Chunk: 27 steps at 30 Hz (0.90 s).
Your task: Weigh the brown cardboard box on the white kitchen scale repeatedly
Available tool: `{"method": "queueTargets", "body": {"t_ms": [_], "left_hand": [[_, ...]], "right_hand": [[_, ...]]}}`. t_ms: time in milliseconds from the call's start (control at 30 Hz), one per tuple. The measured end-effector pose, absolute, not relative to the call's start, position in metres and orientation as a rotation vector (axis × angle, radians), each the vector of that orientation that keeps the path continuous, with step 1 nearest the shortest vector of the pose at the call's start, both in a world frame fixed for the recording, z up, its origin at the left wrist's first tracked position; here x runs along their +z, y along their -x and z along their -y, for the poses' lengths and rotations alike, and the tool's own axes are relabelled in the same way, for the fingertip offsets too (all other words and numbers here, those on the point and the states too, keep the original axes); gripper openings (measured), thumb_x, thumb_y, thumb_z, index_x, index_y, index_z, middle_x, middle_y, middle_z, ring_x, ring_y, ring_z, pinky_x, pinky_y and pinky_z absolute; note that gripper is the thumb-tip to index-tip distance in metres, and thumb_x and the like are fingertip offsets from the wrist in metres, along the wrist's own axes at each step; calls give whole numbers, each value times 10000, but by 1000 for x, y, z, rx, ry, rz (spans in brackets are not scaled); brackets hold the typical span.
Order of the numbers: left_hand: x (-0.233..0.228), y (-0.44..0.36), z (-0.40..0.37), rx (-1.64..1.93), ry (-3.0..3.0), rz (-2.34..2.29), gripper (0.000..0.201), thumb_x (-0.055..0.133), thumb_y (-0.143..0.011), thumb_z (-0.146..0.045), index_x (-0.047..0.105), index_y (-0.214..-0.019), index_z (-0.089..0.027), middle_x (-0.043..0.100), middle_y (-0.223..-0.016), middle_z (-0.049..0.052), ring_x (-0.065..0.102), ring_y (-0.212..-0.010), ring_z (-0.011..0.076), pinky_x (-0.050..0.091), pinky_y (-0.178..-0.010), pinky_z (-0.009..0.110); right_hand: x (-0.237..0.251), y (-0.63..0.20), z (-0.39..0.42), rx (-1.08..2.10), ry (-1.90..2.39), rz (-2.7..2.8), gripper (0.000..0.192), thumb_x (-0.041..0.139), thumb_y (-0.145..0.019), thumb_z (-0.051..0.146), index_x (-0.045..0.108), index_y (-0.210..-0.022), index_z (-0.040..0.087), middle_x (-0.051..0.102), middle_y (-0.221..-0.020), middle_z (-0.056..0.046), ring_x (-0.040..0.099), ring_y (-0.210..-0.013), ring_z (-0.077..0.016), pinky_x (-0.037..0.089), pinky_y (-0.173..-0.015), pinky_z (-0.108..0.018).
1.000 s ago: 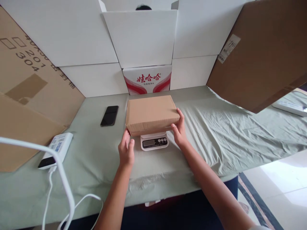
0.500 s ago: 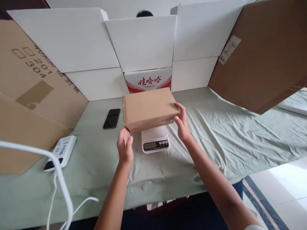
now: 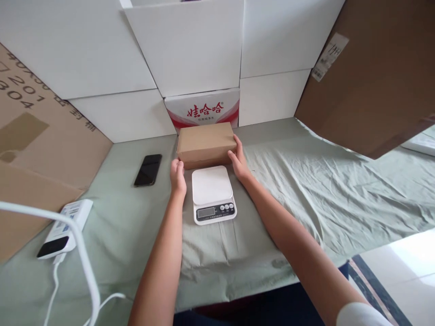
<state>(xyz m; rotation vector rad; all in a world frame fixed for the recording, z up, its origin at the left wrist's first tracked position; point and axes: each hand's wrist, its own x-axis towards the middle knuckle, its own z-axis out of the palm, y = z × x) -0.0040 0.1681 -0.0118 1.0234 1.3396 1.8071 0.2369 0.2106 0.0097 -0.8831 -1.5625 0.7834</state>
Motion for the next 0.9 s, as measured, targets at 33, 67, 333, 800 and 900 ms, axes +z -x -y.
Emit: {"method": "queueTargets", "body": {"t_ms": [33,67,333,800,900], "left_hand": [[-13,4,-168,1799,-1033,-1348,508,614,-832,-593,609,-1129,-181,692,-1192,131,650,-1181,255,478,-1061,395],[-13,4,-168,1794,-1040,-1355,508,611,-835,-595,612,-1124,-177,695,-1176,132,655,-1166,254,485,-1050,393],[-13,2,-167,1803,-1018,-1372,536,586,-861,-616,621,-1184,-189,702,-1204,135,654,-1208,255,484,-1069,404],[-10,3,-164,1779,-999,-1385,550,581,-834,-630,637,-1145,-179,705,-1120,114,672,-1149,248,495,-1040,396],[-11,3,-165,1784,-1009,-1388,548,573,-844,-645,636,-1128,-181,710,-1122,122,668,-1161,255,500,-1033,399]], "right_hand": [[9,-237,-211,788,882,1552,882,432,-914,751,238,-1598,230,293,-1710,-78,202,-1620,-290,133,-1352,-499],[9,-237,-212,794,879,1543,889,443,-911,749,230,-1602,232,279,-1718,-74,190,-1625,-288,118,-1355,-503],[10,-237,-212,835,892,1534,890,486,-919,696,184,-1624,246,204,-1749,-53,161,-1639,-268,84,-1360,-510],[9,-237,-212,877,892,1506,926,509,-902,706,198,-1626,220,232,-1740,-74,124,-1647,-265,71,-1360,-506],[9,-237,-212,876,895,1505,922,508,-907,688,196,-1626,201,226,-1740,-86,143,-1644,-268,77,-1359,-504]]}}
